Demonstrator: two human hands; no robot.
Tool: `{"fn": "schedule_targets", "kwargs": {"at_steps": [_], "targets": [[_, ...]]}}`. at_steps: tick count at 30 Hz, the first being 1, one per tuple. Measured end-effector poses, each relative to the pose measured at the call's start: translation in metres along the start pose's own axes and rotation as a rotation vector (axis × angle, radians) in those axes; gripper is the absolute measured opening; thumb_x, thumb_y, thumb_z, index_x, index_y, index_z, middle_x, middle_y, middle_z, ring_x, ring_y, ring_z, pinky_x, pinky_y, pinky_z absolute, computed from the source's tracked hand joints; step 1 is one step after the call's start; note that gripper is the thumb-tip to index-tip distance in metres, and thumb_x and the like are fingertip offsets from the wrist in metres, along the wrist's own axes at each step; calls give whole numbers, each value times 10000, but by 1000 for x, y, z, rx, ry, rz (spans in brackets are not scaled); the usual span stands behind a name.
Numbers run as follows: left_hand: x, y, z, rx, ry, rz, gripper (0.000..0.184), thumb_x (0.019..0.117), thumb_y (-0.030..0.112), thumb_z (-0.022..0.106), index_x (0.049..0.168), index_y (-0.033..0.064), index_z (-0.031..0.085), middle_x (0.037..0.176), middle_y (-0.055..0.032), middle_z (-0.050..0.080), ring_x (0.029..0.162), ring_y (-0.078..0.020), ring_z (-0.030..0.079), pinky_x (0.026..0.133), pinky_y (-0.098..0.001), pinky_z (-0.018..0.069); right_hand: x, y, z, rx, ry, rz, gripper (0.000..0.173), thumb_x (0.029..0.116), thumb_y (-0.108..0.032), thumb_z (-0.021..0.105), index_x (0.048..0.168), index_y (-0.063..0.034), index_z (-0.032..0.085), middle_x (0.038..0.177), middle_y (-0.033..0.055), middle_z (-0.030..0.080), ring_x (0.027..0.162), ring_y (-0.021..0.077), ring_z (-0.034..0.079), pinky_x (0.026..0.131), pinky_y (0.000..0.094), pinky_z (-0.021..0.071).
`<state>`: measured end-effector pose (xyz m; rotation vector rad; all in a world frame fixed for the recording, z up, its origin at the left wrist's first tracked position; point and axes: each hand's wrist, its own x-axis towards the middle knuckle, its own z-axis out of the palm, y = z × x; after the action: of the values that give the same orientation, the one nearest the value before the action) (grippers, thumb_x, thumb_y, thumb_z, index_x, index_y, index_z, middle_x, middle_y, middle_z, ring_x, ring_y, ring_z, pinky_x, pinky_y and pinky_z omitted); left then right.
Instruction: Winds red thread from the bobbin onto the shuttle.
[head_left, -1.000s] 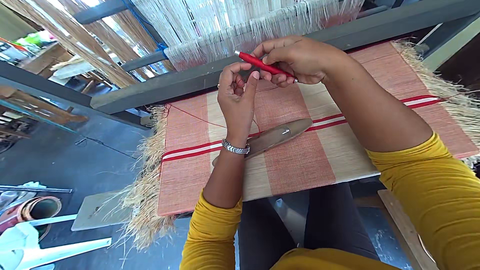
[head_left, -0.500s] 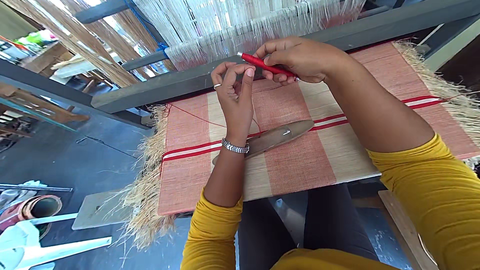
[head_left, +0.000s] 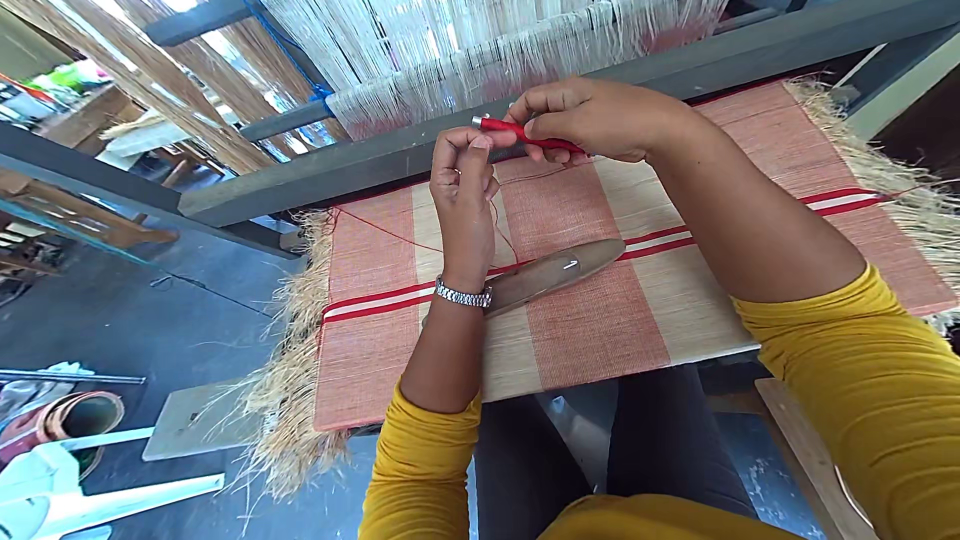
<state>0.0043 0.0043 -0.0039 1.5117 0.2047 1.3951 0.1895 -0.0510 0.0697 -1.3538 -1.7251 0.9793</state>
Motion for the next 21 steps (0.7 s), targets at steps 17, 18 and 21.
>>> {"fn": "schedule_targets", "kwargs": {"at_steps": [17, 18, 21], "targets": [[3, -4, -8, 4, 140, -111, 80, 1078, 128, 494, 1045, 115, 565, 680, 51, 427, 538, -50, 413, 501, -188, 372, 3, 4, -11, 212, -52, -121, 290, 1115, -262, 437, 1328, -158, 604, 772, -9, 546, 539, 63, 472, 444, 173, 374], [3, -3, -7, 9, 132, -112, 81, 1075, 123, 498, 1037, 111, 569, 693, 47, 437, 547, -51, 417, 505, -189, 374, 5, 6, -11, 265, -60, -135, 290, 1118, -273, 439, 1316, -148, 608, 765, -16, 532, 529, 58, 462, 438, 168, 375], [2, -1, -6, 35, 120, -140, 79, 1064, 125, 529, 1016, 104, 588, 725, 37, 477, 566, -51, 436, 509, -182, 372, 8, 12, -12, 419, -93, -161, 313, 1130, -294, 387, 1206, -113, 632, 717, -44, 507, 506, 31, 449, 446, 157, 397]]}}
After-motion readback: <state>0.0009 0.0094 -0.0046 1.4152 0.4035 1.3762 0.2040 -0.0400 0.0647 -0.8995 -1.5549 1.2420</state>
